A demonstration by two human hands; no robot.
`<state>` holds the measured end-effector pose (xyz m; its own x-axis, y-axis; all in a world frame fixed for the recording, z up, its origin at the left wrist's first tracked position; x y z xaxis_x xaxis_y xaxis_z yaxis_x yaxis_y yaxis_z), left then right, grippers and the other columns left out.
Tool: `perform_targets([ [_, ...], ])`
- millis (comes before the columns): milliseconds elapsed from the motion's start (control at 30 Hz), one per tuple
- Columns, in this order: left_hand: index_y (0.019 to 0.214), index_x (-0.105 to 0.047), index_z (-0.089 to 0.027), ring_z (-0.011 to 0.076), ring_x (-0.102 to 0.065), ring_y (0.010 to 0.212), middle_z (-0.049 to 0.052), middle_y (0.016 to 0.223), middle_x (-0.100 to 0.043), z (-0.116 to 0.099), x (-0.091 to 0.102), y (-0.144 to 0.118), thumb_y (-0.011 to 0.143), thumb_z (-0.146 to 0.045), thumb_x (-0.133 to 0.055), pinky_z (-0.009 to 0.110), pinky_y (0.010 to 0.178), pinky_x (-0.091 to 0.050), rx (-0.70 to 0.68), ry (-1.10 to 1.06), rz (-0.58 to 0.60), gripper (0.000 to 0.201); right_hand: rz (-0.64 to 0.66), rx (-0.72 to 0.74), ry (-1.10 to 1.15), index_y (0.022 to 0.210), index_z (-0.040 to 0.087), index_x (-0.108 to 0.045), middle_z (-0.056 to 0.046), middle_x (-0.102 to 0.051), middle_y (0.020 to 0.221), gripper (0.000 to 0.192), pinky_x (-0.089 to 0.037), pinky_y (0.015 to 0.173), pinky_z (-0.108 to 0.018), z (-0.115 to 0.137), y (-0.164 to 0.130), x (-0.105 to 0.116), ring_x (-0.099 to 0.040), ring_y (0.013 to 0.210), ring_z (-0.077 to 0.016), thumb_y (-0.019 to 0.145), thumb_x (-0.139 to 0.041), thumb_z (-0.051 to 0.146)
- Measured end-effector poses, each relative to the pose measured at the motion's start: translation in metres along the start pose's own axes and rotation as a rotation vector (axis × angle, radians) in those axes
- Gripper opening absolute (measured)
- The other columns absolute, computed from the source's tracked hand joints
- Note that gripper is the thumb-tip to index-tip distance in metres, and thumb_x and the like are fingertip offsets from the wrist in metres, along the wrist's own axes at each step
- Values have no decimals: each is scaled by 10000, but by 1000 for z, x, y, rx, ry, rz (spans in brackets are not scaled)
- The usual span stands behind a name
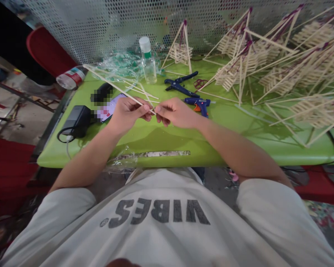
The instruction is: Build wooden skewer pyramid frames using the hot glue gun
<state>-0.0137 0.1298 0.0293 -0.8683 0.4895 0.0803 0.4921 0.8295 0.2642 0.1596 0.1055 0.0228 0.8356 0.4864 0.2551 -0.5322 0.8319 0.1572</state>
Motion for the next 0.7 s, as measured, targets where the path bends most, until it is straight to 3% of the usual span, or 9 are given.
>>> perform_targets([
  [100, 974, -853, -185, 201, -860, 780, 93, 869, -862, 4, -1, -1, 906, -736, -1024, 322, 744, -755, 60, -13, -12, 581, -47, -51, 37, 888, 166, -783, -81, -797, 824, 775, -517, 556, -263, -7, 2, -4, -673, 596, -123, 1034, -776, 927],
  [333, 962, -816, -173, 184, -835, 726, 78, 826, -836, 8, -2, 0, 900, -686, -1050, 310, 709, -740, 99, -22, -45, 567, -153, -177, 270, 877, 186, -743, -11, -714, 743, 588, -414, 484, -260, -25, 4, -8, -564, 535, -96, 953, -994, 712],
  [533, 988, -817, -178, 175, -858, 755, 93, 925, -896, 10, -4, -2, 852, -825, -1011, 280, 708, -738, 107, -11, -47, 690, -183, -144, 296, 876, 189, -728, -21, -737, 759, 657, -477, 503, -264, -24, 3, -5, -639, 564, -114, 864, -1047, 762],
  [700, 998, -799, -173, 195, -892, 783, 105, 931, -904, 10, -6, -5, 923, -816, -962, 273, 703, -742, 114, -39, -59, 667, -189, -114, 287, 889, 204, -736, -27, -760, 787, 679, -547, 536, -277, -24, 2, -4, -687, 593, -134, 862, -1026, 817],
])
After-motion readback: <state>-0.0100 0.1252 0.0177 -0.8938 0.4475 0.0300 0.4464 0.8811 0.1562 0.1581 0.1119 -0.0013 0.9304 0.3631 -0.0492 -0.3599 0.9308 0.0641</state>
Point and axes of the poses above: each hand's wrist, its own y-axis towards the middle knuckle, its own x-axis out of the back of the hand, z = x × y, the point moved 8 cm from there along y, towards the middle knuckle
